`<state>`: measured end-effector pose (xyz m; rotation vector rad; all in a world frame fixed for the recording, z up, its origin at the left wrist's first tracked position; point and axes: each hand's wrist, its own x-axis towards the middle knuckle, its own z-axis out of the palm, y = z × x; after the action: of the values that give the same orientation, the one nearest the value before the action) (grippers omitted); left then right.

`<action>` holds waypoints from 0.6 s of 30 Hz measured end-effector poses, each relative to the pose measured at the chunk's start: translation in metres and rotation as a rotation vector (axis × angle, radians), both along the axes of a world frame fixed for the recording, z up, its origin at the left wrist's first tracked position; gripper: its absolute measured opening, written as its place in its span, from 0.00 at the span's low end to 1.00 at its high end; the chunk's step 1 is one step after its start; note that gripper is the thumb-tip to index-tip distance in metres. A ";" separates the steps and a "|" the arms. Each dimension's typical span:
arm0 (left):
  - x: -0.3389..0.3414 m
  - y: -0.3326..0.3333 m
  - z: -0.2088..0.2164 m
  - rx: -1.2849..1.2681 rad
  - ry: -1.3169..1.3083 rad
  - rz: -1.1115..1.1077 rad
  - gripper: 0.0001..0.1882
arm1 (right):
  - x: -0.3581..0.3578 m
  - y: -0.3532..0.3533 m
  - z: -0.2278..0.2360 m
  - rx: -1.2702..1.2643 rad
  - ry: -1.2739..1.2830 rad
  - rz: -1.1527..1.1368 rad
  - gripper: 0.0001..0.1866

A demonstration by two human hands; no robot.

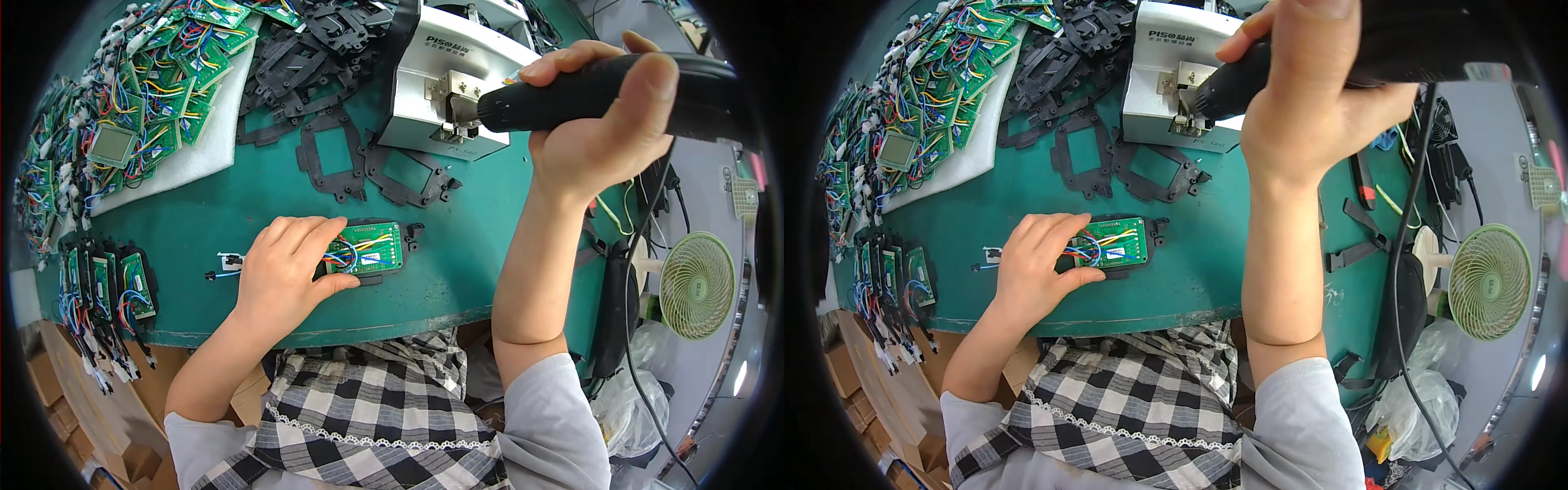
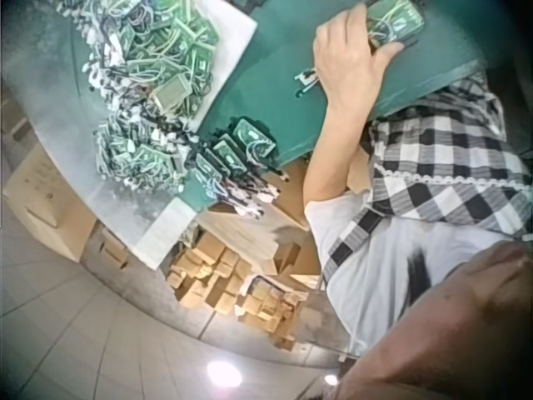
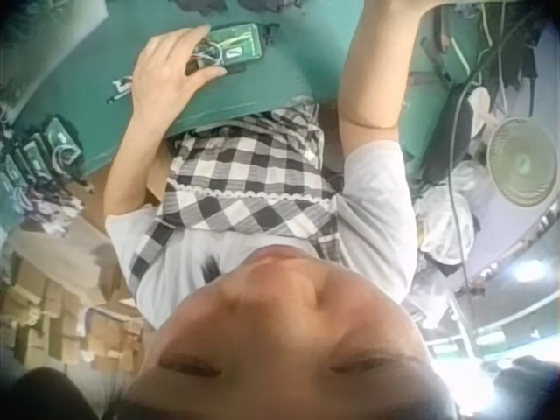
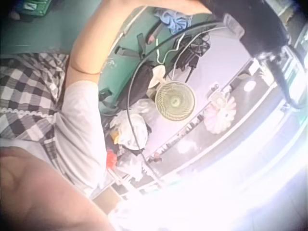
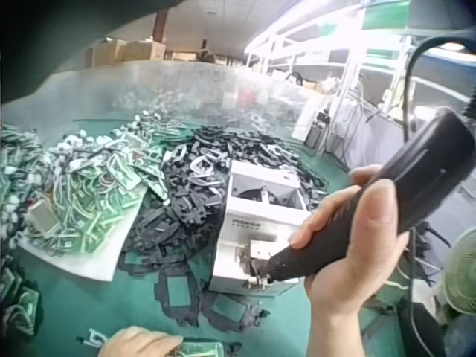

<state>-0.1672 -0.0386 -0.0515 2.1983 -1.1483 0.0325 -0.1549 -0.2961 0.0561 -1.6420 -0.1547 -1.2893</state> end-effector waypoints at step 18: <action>0.003 0.000 -0.005 0.019 -0.007 0.013 0.31 | -0.072 0.050 -0.046 0.231 0.325 0.266 0.37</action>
<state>-0.1644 -0.0387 -0.0569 2.2242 -1.1423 0.0347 -0.2267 -0.2459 0.0100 -1.5476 -0.0225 -0.7973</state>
